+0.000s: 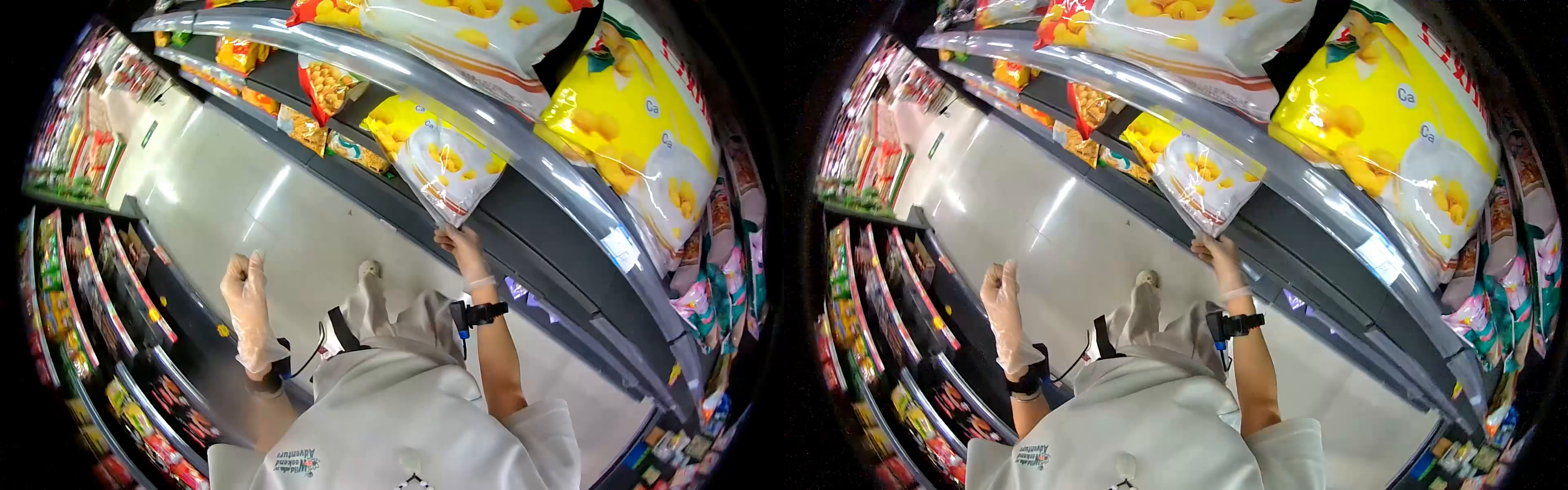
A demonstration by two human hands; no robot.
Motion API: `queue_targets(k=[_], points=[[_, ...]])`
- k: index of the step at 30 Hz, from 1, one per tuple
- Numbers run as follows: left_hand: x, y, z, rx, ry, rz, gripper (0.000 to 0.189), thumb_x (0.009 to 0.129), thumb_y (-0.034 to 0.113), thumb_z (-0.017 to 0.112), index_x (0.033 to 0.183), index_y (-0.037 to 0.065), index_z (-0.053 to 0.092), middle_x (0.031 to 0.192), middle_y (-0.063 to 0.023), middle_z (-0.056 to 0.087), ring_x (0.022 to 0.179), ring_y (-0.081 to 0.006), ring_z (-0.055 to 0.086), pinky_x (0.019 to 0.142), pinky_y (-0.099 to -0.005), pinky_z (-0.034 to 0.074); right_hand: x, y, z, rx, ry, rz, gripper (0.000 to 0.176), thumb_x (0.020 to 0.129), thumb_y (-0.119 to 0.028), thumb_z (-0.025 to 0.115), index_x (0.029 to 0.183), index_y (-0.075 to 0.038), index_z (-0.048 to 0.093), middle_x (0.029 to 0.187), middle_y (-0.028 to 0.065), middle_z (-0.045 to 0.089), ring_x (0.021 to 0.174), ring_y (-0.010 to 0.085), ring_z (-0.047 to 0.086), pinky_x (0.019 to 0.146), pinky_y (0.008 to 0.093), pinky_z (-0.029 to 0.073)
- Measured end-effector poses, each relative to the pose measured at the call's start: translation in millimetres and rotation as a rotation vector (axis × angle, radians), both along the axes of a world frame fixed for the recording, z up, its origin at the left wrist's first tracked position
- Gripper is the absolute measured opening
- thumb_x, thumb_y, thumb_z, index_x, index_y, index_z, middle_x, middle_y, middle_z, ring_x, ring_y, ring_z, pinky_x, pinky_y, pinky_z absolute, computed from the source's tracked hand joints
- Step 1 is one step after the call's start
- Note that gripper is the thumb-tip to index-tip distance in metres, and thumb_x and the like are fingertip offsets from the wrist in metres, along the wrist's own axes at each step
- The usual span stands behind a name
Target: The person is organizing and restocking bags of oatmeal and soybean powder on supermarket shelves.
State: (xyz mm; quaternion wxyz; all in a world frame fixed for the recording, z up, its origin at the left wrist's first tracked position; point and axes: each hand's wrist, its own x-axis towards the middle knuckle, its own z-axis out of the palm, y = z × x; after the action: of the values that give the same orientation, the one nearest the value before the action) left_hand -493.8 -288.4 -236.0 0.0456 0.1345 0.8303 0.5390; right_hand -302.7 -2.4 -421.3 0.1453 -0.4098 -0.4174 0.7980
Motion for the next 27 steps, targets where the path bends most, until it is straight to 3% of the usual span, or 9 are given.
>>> queue_targets(k=[3,7,10,11,14,17,21,23,27], points=[[-45,19,9,-0.103,0.027,-0.085,0.04,0.091,0.022,0.061,0.062,0.008,0.038,0.058,0.0045,0.03,0.055,-0.0068,0.027,0.05,-0.0244,0.023,-2,-9,0,0.176,-0.104,-0.076,0.028,0.088,-0.028,0.064,0.098,-0.002,0.06,0.081,0.0086,0.067,0.072,0.0141,0.065,0.067,0.0246,0.051],[-67,50,10,-0.216,0.046,-0.166,0.039,0.089,0.02,0.062,0.063,0.003,0.039,0.056,0.0023,0.034,0.055,-0.0072,0.03,0.048,-0.0252,0.025,-5,-15,-3,0.244,-0.17,-0.166,0.026,0.091,-0.027,0.059,0.099,-0.002,0.061,0.081,0.0066,0.066,0.07,0.0146,0.064,0.067,0.023,0.05],[-66,65,4,-0.16,0.004,-0.252,0.037,0.088,0.016,0.062,0.062,0.003,0.039,0.055,0.0027,0.034,0.054,-0.0071,0.029,0.047,-0.0256,0.026,14,-7,-20,0.28,-0.126,-0.38,0.017,0.092,-0.021,0.057,0.085,-0.005,0.057,0.072,0.0036,0.061,0.063,0.0125,0.06,0.059,0.0237,0.047],[-64,65,0,-0.17,-0.004,-0.239,0.037,0.088,0.016,0.062,0.062,0.003,0.039,0.055,0.0027,0.034,0.054,-0.0071,0.029,0.047,-0.0256,0.026,31,1,-18,0.432,-0.209,-0.388,0.016,0.093,-0.019,0.056,0.09,-0.004,0.059,0.072,0.0044,0.061,0.062,0.013,0.059,0.058,0.0255,0.049],[-67,65,-12,-0.106,0.048,-0.309,0.036,0.088,0.012,0.062,0.061,0.003,0.04,0.054,0.0026,0.034,0.053,-0.0068,0.029,0.046,-0.0258,0.027,77,29,-17,0.315,-0.269,-0.751,0.014,0.092,-0.019,0.058,0.095,-0.005,0.061,0.068,0.0026,0.059,0.06,0.0103,0.057,0.055,0.0251,0.05],[-73,61,-11,-0.179,0.02,-0.358,0.037,0.087,0.01,0.062,0.06,0.002,0.039,0.053,0.0018,0.033,0.053,-0.0071,0.028,0.047,-0.0252,0.03,115,43,-14,0.353,-0.317,-0.736,0.016,0.091,-0.021,0.06,0.092,-0.005,0.06,0.068,0.0032,0.058,0.059,0.0105,0.054,0.053,0.0241,0.046],[-80,51,-14,-0.195,0.012,-0.25,0.036,0.087,0.009,0.062,0.06,0.001,0.038,0.054,0.0006,0.03,0.055,-0.0078,0.027,0.048,-0.0254,0.031,125,38,-16,0.334,-0.393,-0.638,0.023,0.091,-0.026,0.06,0.091,-0.003,0.058,0.069,0.0029,0.056,0.059,0.0111,0.053,0.051,0.0249,0.043],[-88,43,-28,-0.181,0.032,-0.226,0.031,0.084,0.015,0.066,0.066,0.0,0.046,0.051,-0.0109,0.038,0.047,-0.0186,0.032,0.045,-0.0318,0.035,119,33,-25,0.283,-0.375,-0.821,0.032,0.092,-0.036,0.056,0.088,-0.005,0.057,0.064,0.0001,0.051,0.053,0.0097,0.047,0.047,0.0232,0.038],[-95,40,-32,-0.191,0.02,-0.166,0.032,0.084,0.015,0.067,0.065,0.0,0.046,0.051,-0.0114,0.038,0.047,-0.0189,0.032,0.045,-0.032,0.035,82,-4,-26,0.425,-0.412,-0.943,0.034,0.094,-0.037,0.053,0.081,-0.005,0.054,0.06,-0.0025,0.043,0.05,0.0091,0.042,0.046,0.0235,0.032]])
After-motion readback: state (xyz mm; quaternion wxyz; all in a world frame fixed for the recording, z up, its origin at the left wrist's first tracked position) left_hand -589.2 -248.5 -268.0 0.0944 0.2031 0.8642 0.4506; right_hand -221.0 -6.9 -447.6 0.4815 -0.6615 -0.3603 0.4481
